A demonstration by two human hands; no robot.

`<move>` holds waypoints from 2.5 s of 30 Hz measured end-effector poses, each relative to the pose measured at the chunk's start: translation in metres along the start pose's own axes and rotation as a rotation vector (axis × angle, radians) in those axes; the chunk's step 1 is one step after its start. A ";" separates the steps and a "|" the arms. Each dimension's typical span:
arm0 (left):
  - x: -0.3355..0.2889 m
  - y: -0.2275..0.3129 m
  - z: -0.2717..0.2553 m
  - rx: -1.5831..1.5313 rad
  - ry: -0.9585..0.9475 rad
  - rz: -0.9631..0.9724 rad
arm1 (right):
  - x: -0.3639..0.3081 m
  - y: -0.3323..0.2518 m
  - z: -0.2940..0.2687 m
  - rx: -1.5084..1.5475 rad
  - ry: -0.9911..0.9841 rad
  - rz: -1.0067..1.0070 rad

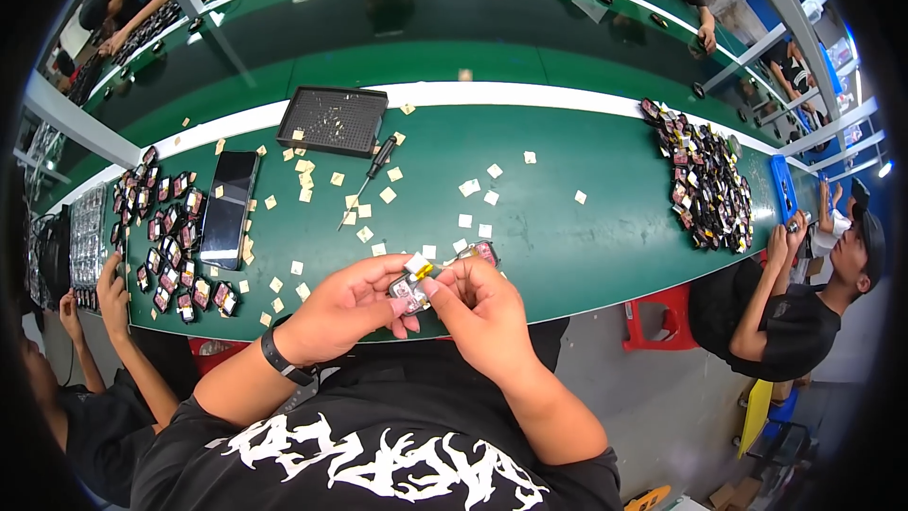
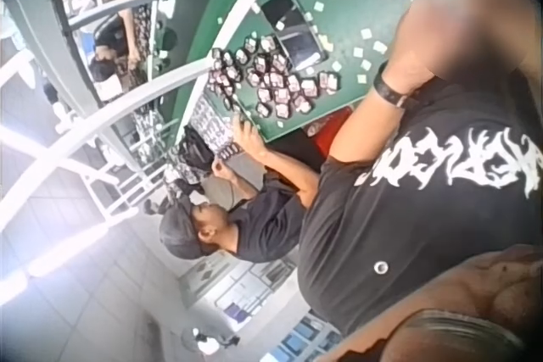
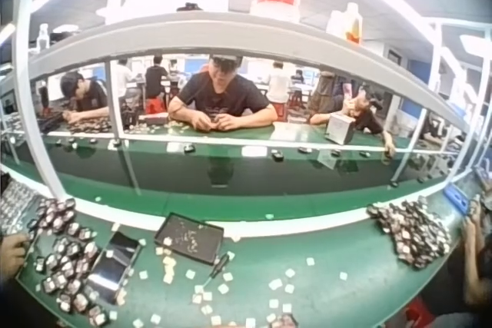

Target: Assemble small electronic components by peeling adhesive backing and attaching them to a circuit board or casing at a production line.

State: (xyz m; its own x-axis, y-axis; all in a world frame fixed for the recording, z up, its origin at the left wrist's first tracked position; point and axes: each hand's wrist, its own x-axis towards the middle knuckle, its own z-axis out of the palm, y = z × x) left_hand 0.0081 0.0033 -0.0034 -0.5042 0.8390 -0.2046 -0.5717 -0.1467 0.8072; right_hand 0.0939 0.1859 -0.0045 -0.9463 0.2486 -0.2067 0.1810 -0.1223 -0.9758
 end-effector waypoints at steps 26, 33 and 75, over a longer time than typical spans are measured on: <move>0.010 -0.011 0.000 0.018 0.145 -0.002 | -0.011 -0.014 -0.010 -0.484 -0.020 -0.213; 0.011 -0.016 0.001 0.025 0.134 -0.010 | -0.011 -0.011 -0.005 -0.597 0.037 -0.406; -0.015 -0.013 0.020 0.117 0.161 -0.003 | -0.023 -0.004 0.004 0.257 -0.069 0.158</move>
State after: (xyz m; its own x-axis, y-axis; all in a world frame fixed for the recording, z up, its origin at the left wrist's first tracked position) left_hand 0.0360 0.0032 -0.0001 -0.6053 0.7431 -0.2852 -0.4989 -0.0750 0.8634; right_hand 0.1137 0.1768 0.0039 -0.9294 0.1429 -0.3403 0.2616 -0.3954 -0.8805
